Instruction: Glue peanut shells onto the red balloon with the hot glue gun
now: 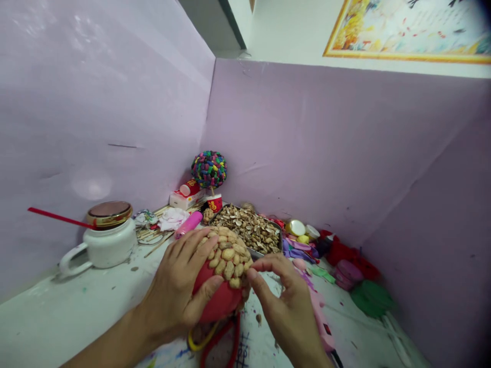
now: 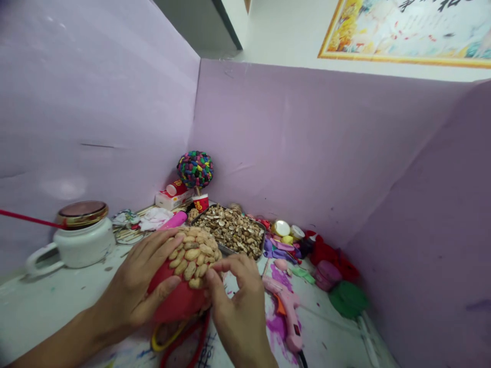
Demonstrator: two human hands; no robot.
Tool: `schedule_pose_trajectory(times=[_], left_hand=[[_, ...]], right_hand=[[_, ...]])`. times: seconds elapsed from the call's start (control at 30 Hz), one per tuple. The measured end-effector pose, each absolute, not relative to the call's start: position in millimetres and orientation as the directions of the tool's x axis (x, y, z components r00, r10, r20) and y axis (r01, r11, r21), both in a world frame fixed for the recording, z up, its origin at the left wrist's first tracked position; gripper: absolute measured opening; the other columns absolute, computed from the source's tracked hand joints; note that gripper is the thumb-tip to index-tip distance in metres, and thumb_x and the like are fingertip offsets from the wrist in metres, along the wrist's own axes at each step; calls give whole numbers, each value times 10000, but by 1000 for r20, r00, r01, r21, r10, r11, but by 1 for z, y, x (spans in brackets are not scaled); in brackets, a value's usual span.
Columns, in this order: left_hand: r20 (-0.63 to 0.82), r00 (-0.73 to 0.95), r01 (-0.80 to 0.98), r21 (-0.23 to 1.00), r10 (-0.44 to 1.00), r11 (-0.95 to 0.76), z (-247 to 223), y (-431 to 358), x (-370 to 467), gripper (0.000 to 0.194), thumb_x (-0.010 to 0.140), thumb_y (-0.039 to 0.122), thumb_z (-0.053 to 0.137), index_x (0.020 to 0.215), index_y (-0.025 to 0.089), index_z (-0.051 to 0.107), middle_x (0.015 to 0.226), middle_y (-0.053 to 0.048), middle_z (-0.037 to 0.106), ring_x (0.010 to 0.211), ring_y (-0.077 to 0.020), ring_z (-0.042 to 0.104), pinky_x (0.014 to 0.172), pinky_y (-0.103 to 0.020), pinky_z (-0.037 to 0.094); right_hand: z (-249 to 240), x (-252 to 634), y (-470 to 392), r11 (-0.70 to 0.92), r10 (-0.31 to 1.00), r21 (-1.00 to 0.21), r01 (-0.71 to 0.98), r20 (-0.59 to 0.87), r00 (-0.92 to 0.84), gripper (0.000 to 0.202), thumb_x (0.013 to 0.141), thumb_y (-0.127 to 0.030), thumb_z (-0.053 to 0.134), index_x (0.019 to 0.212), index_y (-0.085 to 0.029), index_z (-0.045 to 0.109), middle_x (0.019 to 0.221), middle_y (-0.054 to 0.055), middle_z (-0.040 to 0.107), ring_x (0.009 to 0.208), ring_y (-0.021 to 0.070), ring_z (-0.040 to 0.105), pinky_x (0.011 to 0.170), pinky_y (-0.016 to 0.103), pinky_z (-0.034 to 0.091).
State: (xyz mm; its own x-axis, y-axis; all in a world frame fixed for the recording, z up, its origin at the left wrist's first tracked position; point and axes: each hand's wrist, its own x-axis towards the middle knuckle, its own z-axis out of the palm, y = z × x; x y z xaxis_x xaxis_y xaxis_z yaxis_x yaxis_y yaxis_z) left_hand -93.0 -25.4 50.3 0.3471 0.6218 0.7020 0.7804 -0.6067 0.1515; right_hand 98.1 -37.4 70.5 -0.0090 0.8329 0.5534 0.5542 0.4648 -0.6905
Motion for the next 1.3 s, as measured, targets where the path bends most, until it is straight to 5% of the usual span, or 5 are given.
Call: schedule_pose_trajectory(times=[0.33,0.57,1.13,1.3], left_hand=[[692,360,776,151,626,-612,52,-26,-90,547,806,308,475,1310,176,310,1351,-129,360,1239,-285,315,1004,-475,297],[688,370,778,138,625,-613,52,-26,-89,557,806,306,476,1319,172,303,1356,-126,356,1241,-282,315,1008,-471,294],[698,357,776,148,621,-613,53,-26,-89,561,803,284,479,1320,204,278,1345,-125,367,1234,-300,326,997,-500,304],[700,349,781,149,623,-606,53,-25,-89,552,803,282,477,1315,206,287,1343,-121,370,1228,-295,333,993,-496,310]], right_hand=[[68,91,-37,370,893,-764,529,449,23,82,708,-228,601,635,-208,632,645,12,601,678,198,553,655,340,413],[73,86,-34,142,980,-915,378,182,73,91,665,-262,588,627,-180,578,628,20,586,627,187,544,613,311,428],[71,85,-36,182,970,-853,490,237,52,139,716,-290,539,621,-189,550,648,26,605,646,194,553,621,309,419],[74,91,-34,192,981,-915,355,190,-43,188,738,-311,522,627,-172,582,631,20,599,635,175,548,618,287,434]])
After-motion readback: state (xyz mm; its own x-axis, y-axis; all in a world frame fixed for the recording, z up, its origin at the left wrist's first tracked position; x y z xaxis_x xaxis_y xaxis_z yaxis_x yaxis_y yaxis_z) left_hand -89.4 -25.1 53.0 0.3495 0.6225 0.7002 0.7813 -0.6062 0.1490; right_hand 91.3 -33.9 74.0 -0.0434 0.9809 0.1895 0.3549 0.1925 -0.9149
